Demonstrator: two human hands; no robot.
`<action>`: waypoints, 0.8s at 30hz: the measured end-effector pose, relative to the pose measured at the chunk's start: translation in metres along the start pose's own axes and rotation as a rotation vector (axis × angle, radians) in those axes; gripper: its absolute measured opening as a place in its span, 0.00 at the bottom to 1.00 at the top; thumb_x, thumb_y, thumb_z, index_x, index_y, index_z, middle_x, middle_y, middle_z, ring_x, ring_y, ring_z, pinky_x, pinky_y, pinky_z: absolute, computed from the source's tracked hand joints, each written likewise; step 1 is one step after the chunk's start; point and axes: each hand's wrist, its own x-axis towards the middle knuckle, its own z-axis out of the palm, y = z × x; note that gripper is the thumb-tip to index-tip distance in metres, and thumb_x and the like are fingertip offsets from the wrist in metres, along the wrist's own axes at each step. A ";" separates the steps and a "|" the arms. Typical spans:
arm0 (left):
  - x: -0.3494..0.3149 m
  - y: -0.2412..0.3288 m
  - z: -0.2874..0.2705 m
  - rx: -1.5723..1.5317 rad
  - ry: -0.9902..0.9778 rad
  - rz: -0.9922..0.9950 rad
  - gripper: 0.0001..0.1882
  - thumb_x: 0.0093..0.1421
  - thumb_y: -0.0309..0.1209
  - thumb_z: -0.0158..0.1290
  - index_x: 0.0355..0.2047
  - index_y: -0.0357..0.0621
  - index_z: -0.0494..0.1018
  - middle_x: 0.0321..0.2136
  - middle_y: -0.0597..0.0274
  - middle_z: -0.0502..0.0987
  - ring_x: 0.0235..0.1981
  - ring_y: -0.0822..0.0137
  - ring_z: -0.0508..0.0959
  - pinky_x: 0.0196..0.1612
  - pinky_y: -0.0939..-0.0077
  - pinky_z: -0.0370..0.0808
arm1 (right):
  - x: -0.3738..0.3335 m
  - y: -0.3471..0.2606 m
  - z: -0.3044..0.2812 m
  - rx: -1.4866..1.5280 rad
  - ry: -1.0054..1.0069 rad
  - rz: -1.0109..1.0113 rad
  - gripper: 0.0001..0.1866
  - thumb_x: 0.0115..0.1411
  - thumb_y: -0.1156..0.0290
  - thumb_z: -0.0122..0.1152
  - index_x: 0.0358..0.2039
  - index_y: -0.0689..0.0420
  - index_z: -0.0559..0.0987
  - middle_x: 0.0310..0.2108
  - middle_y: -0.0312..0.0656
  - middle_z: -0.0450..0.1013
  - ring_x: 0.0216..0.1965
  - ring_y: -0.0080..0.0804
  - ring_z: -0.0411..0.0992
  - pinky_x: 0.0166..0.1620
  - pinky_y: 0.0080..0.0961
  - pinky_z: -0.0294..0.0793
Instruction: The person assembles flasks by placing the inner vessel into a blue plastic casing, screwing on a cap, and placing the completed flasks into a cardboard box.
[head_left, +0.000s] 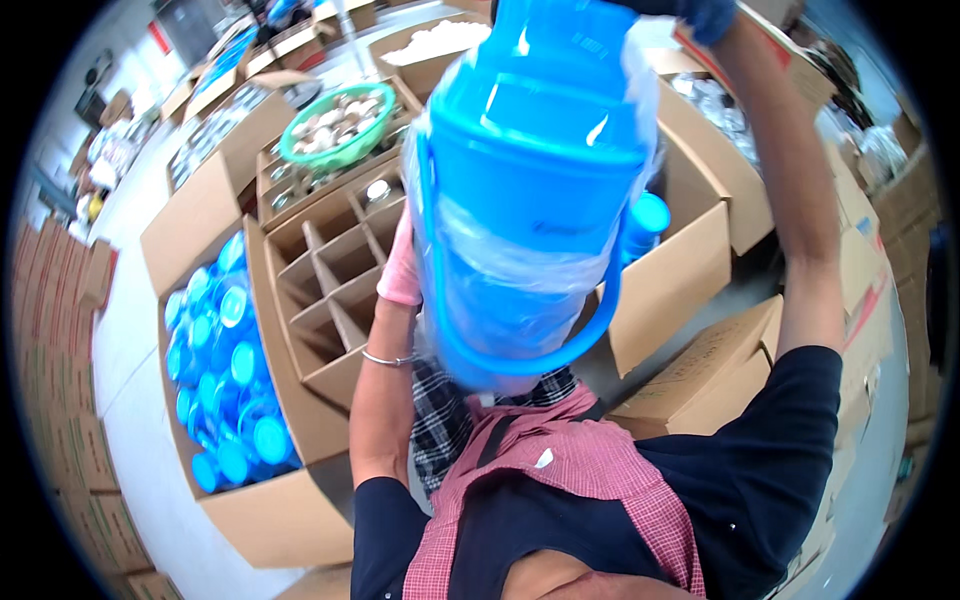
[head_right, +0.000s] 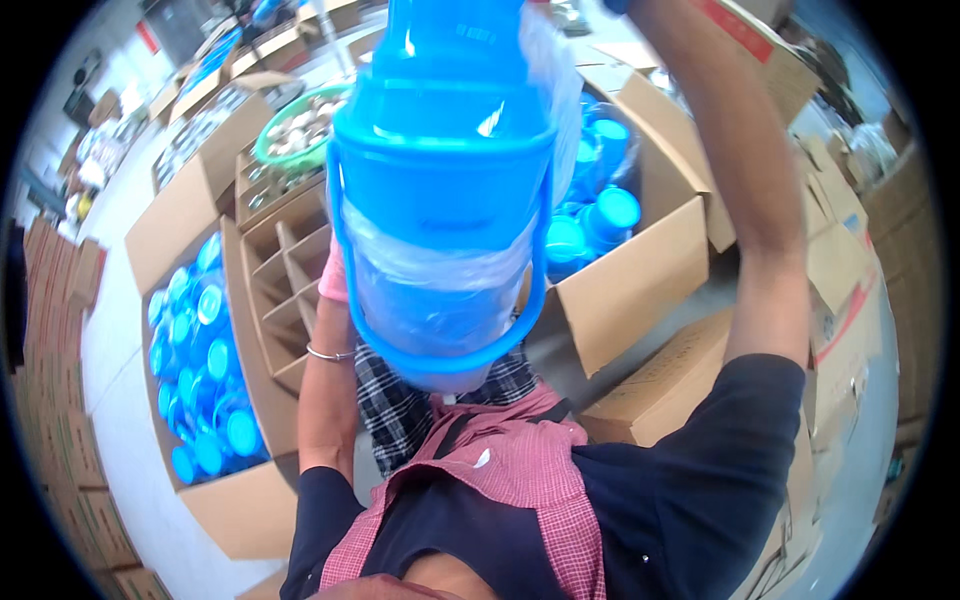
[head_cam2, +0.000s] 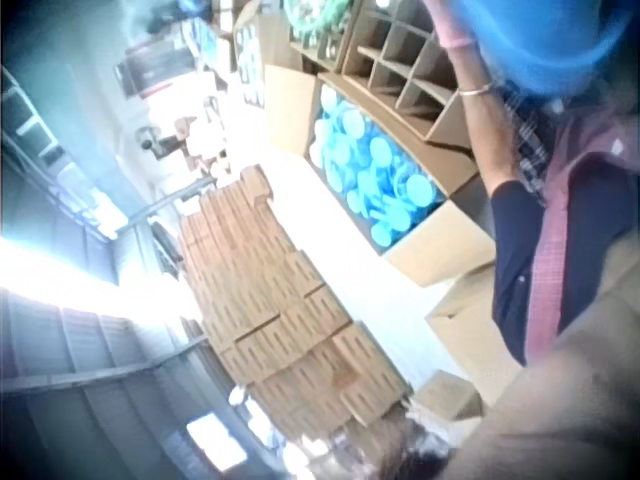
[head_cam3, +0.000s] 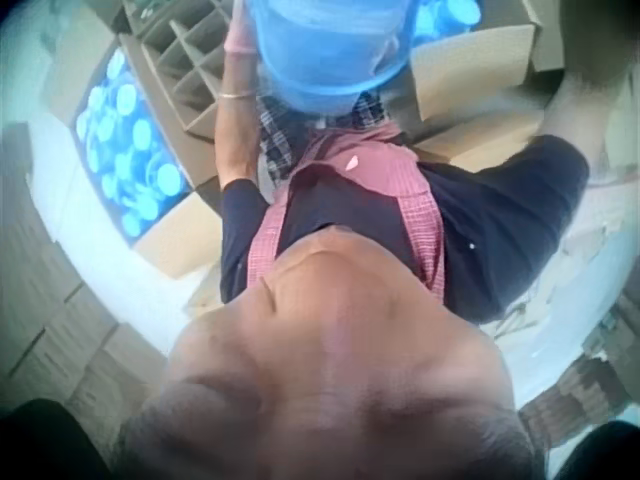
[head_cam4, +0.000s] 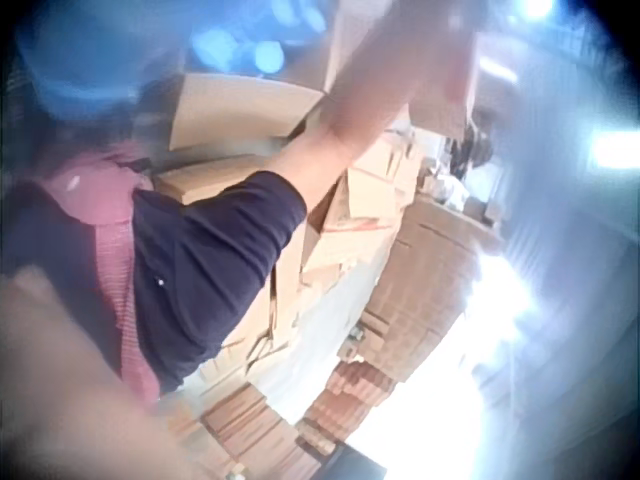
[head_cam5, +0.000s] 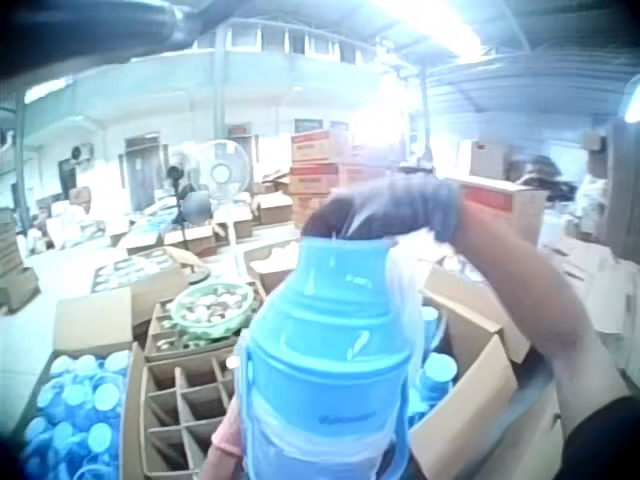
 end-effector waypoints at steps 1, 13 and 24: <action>-0.023 0.001 -0.005 -0.196 0.097 -0.139 0.30 0.68 0.44 0.43 0.64 0.41 0.54 0.58 0.59 0.64 0.57 0.67 0.66 0.60 0.70 0.65 | 0.032 0.035 0.019 0.085 -0.102 -0.102 0.23 0.52 0.68 0.67 0.47 0.66 0.76 0.41 0.43 0.76 0.41 0.28 0.72 0.45 0.25 0.72; -0.331 -0.040 -0.033 0.701 0.084 -0.762 0.23 0.68 0.35 0.40 0.60 0.35 0.61 0.58 0.53 0.66 0.60 0.63 0.65 0.64 0.74 0.58 | 0.134 0.137 0.276 0.857 -0.219 0.043 0.19 0.66 0.63 0.50 0.55 0.56 0.70 0.52 0.43 0.70 0.49 0.31 0.72 0.55 0.30 0.71; -0.075 0.011 -0.074 0.673 0.556 -0.012 0.20 0.63 0.43 0.49 0.43 0.36 0.72 0.38 0.62 0.78 0.42 0.67 0.75 0.47 0.73 0.69 | 0.152 0.065 0.329 0.639 0.435 -0.158 0.33 0.54 0.57 0.64 0.58 0.56 0.68 0.53 0.48 0.68 0.55 0.41 0.66 0.56 0.35 0.67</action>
